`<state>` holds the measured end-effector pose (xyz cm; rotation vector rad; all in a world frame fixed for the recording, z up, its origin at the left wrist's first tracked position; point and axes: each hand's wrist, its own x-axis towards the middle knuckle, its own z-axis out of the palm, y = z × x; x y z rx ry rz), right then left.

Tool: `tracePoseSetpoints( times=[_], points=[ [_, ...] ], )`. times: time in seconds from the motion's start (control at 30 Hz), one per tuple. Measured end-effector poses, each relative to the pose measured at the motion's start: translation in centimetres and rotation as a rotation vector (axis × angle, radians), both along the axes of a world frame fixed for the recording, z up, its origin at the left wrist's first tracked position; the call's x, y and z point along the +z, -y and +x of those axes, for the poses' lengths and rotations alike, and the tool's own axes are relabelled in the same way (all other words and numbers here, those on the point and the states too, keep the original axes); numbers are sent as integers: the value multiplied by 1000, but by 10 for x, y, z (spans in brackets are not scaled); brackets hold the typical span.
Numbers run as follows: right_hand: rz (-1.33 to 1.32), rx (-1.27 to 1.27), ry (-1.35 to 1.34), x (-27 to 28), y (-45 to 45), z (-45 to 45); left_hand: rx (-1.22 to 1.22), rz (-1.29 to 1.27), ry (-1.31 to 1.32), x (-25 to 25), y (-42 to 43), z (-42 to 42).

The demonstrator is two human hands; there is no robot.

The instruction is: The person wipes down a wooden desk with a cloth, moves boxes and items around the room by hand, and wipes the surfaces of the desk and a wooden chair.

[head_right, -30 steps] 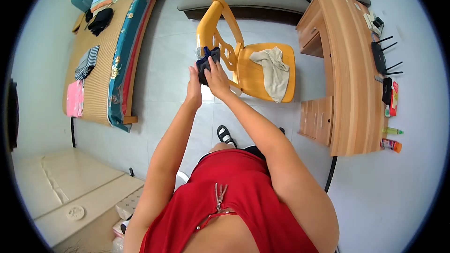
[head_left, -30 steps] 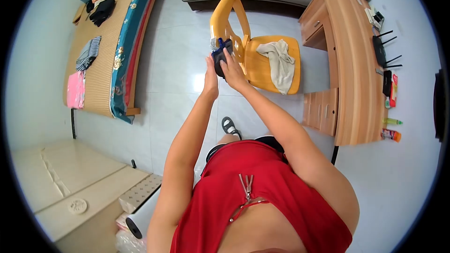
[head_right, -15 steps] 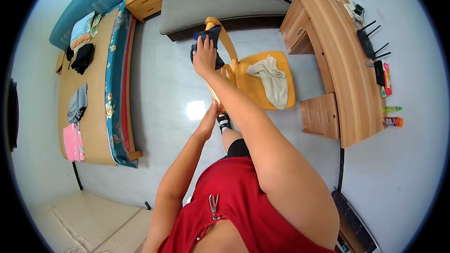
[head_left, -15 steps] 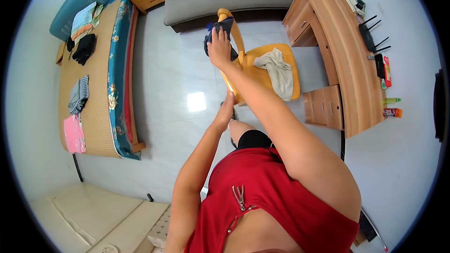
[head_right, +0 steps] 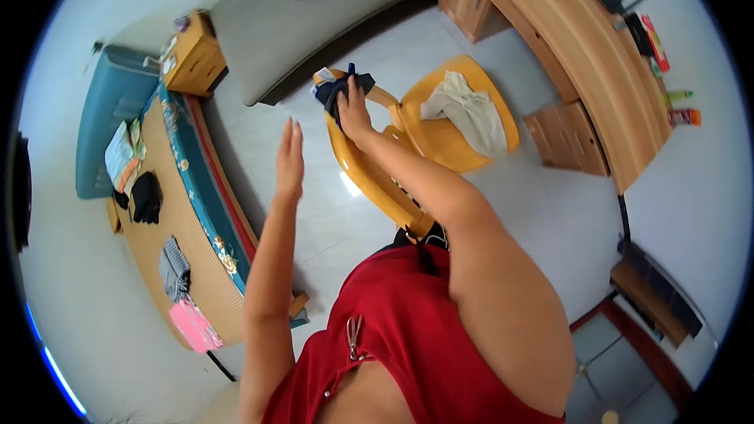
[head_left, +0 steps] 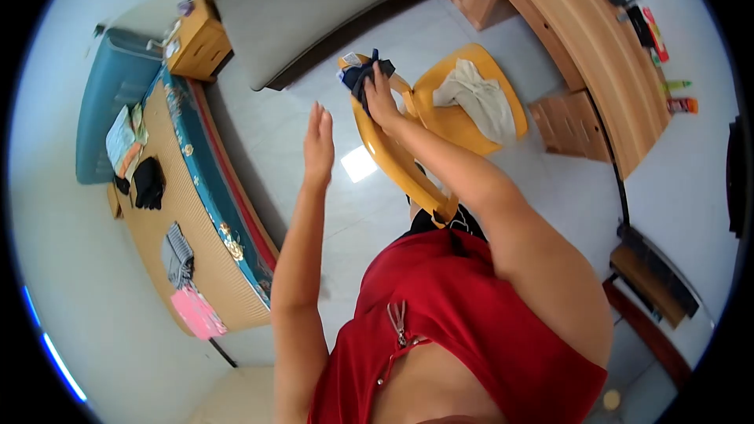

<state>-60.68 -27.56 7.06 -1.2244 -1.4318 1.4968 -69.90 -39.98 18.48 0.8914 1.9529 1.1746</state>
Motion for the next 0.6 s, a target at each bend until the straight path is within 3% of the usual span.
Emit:
tracePoseSetpoints(
  times=[0.13,0.2,0.27,0.3,0.37,0.47,0.5,0.6],
  points=[
    [172,341,114,19,57,69,-150,43,-204,-26,-73,-35],
    [88,491,246,55,82,109,-229,40,-336,-30,-101,-38],
    [54,570,228,40,97,139,-289,-69,-252,-29,-125,-34],
    [22,582,237,40,101,152,-319,-126,-213,-31,-134,-31],
    [-43,600,252,40,109,169,-367,19,-476,-55,-148,-28],
    [-157,436,442,31,134,158,-372,138,-684,-69,-156,-23],
    [-168,419,629,64,132,145,-369,142,-682,-71,-157,-23],
    [86,245,767,92,140,97,-386,124,-666,-64,-156,-23]
  ],
)
